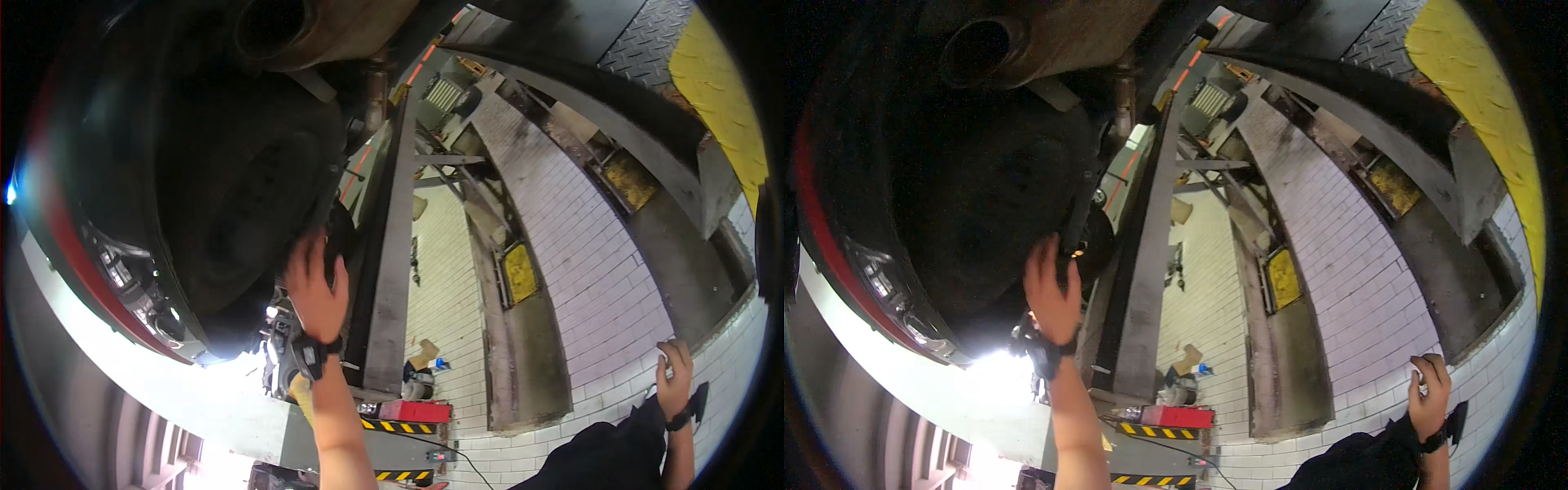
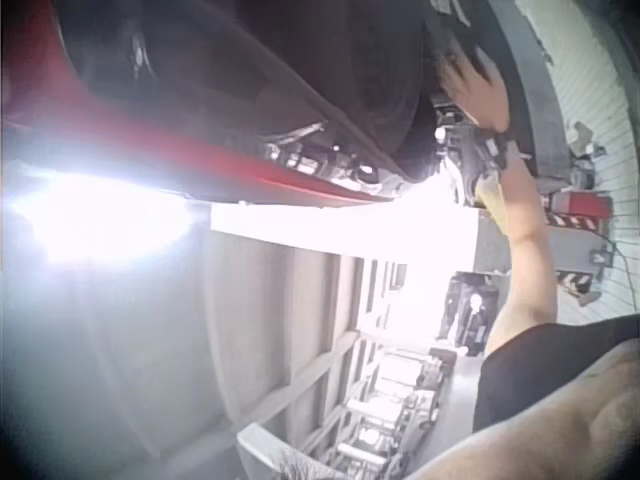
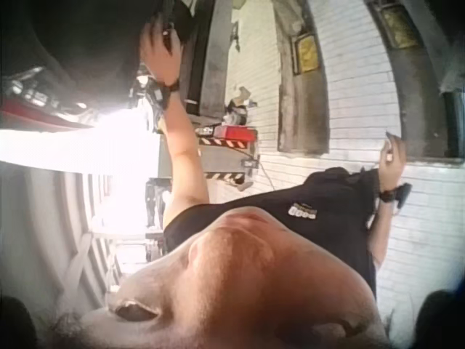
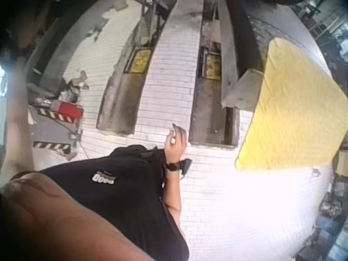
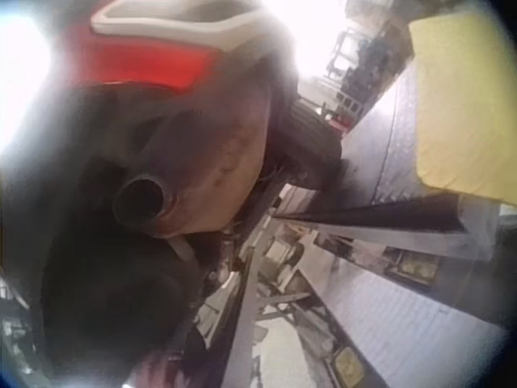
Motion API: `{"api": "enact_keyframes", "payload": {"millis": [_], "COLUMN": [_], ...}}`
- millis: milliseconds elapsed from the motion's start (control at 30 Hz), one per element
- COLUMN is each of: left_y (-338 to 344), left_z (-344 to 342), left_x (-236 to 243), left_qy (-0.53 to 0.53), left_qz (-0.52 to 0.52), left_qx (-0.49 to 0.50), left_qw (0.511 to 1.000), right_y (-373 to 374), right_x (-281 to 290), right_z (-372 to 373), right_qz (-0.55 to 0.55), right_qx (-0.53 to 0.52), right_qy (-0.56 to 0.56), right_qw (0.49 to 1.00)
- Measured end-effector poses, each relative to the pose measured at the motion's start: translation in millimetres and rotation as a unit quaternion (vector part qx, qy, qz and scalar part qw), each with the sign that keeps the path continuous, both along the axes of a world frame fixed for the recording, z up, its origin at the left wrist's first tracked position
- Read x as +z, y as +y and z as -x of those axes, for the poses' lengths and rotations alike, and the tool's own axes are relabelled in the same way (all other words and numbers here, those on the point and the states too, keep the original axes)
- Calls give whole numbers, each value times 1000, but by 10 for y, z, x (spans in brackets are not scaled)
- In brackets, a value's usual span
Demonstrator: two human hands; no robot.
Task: The recorder inspects the undercarriage and wheels of a vehicle raised on a lift in a service bay.
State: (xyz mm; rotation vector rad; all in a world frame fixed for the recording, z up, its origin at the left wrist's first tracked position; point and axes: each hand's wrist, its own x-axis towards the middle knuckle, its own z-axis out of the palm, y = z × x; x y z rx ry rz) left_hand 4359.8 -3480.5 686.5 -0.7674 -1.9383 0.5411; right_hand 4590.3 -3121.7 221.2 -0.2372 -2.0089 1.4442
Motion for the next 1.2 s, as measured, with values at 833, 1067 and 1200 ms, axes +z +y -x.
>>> {"api": "enact_keyframes", "payload": {"millis": [833,1067,1200], "left_y": [503,494,600], "left_z": [340,330,301], "left_x": [1451,1591,1516], "left_qy": [375,359,372], "left_qz": [73,78,78], "left_qx": [178,167,191], "left_qw": [907,915,905], "right_y": [-93,-68,-58], "right_x": [-93,43,-9], "right_z": [329,264,214], "right_qz": [17,27,22], "right_qx": [-34,-45,-70], "right_qy": [-33,-61,-49], "right_qw": [999,997,996]}}
